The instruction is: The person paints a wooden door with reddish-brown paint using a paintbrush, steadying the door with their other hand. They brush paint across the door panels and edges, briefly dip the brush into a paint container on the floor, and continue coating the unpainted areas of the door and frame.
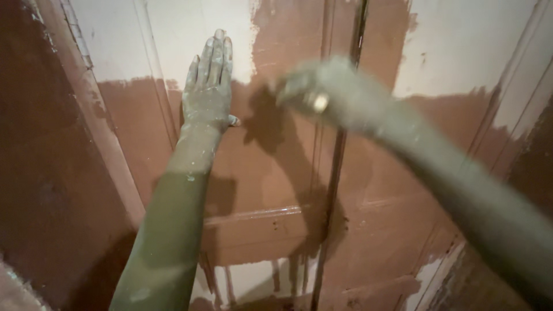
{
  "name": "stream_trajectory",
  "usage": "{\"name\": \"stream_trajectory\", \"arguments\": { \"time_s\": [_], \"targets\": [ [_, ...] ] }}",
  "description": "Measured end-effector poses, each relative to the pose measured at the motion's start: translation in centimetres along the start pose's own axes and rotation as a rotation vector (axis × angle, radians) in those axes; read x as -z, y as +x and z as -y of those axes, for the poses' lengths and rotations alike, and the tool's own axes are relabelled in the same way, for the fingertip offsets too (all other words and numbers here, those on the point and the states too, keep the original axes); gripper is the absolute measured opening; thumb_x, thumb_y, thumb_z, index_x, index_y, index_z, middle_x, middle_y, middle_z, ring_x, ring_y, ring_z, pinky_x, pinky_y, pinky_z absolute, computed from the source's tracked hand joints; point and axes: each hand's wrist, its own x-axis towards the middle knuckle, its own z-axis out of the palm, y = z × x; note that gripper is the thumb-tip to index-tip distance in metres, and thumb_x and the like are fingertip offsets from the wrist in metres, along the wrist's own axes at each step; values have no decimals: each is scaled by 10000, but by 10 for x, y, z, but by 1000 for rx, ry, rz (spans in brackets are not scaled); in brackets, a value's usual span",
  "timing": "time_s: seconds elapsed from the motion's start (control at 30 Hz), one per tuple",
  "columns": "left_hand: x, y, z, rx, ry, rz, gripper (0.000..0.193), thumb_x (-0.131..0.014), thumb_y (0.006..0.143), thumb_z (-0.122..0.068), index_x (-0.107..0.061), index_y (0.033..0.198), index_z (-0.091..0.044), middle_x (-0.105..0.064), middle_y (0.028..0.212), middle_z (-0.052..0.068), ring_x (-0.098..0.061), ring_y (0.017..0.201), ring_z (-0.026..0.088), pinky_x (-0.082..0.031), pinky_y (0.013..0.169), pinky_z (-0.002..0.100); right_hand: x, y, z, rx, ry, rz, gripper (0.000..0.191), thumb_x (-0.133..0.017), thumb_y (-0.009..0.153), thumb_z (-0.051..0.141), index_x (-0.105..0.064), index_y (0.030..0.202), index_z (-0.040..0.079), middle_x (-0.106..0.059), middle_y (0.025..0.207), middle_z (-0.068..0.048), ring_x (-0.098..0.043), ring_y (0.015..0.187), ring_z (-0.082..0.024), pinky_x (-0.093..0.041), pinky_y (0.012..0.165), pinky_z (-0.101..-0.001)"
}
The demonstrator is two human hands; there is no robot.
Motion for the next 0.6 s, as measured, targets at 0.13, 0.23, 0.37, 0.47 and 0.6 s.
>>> {"name": "stream_trajectory", "arguments": {
  "time_s": [0.13,0.23,0.37,0.47,0.6],
  "targets": [
    [-5,1,1,1,-37,-21,1642,-968,494,-535,129,1632,-93,96,1739,49,0,1611,220,-99,1320,369,44,14,-7,42,-275,-213,208,-731,967,61,-775,1153,143,-750,1223,-94,-718,1066,-279,-590,936,-407],
    [-5,2,0,5,-9,1,1639,-970,499,-536,134,1627,-93,106,1729,61,16,1601,227,-91,1309,376,36,9,9,-60,-157,-211,213,-739,968,89,-770,1168,154,-754,1182,-76,-722,1053,-228,-596,941,-384],
    [-1,1,-2,8,26,1,1637,-950,507,-570,139,1628,-83,115,1735,64,26,1604,223,-92,1309,374,3,1,29,-316,24,215,246,-704,891,114,-778,1102,217,-663,1384,55,-762,952,-155,-610,813,-297],
    [3,-1,-2,16,49,26,1626,-937,522,-591,149,1622,-85,127,1733,62,43,1603,222,-86,1309,373,-2,-15,32,-225,202,337,220,-734,866,153,-794,1074,189,-763,1169,30,-799,869,-153,-631,757,-268],
    [2,0,-1,18,26,60,1636,-943,517,-586,155,1626,-96,133,1736,55,46,1604,212,-81,1315,369,-2,-6,20,-337,240,439,235,-708,872,220,-779,1094,241,-797,1044,9,-804,778,-120,-607,628,-253]
  ]
}}
